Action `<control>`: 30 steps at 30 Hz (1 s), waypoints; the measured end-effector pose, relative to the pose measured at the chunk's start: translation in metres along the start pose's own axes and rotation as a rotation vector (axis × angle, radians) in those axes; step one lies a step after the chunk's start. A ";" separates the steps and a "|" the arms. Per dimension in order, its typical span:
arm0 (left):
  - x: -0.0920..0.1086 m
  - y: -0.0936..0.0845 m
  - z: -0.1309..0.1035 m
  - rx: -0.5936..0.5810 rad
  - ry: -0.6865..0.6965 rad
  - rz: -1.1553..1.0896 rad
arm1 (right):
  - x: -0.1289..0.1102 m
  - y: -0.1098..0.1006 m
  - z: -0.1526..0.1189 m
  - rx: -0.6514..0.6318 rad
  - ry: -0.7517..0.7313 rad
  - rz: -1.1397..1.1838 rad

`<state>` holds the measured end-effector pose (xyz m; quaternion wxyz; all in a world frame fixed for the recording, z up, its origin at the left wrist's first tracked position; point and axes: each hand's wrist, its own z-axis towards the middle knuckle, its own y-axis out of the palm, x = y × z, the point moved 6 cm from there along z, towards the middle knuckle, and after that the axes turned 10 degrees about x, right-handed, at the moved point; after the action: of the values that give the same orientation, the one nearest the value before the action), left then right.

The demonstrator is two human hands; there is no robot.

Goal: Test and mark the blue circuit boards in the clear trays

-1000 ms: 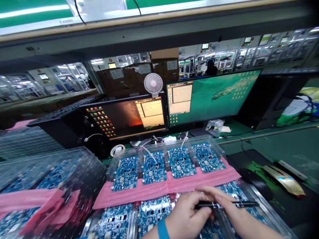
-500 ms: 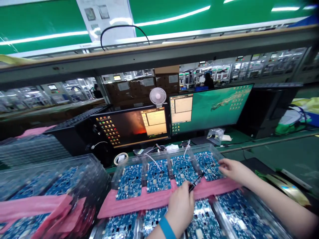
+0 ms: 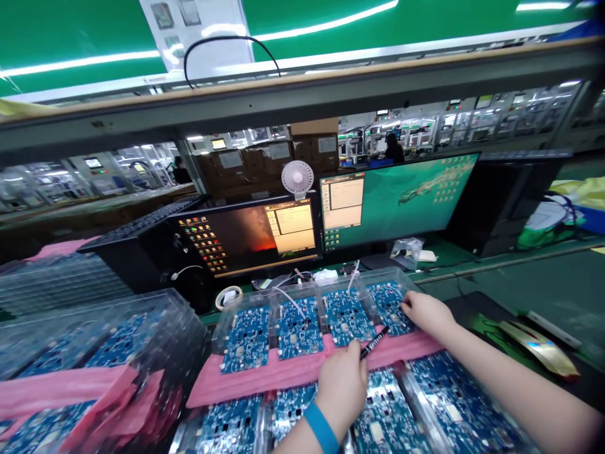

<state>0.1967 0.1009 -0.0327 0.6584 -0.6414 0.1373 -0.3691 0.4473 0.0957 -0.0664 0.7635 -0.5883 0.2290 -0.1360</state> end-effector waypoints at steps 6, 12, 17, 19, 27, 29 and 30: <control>0.002 0.003 0.002 -0.031 0.002 0.037 | -0.002 0.001 -0.003 0.006 -0.015 -0.077; 0.002 0.003 0.003 -0.044 -0.002 0.072 | 0.000 0.002 0.000 0.023 0.005 -0.043; 0.001 0.002 0.004 -0.030 -0.013 0.066 | 0.009 -0.022 -0.001 0.122 0.087 0.062; -0.001 0.003 0.004 -0.027 -0.025 0.060 | 0.015 -0.038 -0.013 0.156 0.096 0.121; -0.001 0.005 0.007 -0.037 -0.019 0.028 | 0.041 -0.061 -0.116 0.218 -0.090 0.457; -0.001 0.004 0.008 -0.055 -0.025 0.030 | 0.045 -0.056 -0.131 0.248 -0.098 0.420; 0.000 0.004 0.008 -0.059 -0.027 0.034 | 0.046 -0.053 -0.135 0.255 -0.097 0.384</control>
<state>0.2033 0.1066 -0.0352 0.6470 -0.6632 0.1503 -0.3450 0.4217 -0.0537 -0.0512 0.8538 -0.4384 0.2807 0.0122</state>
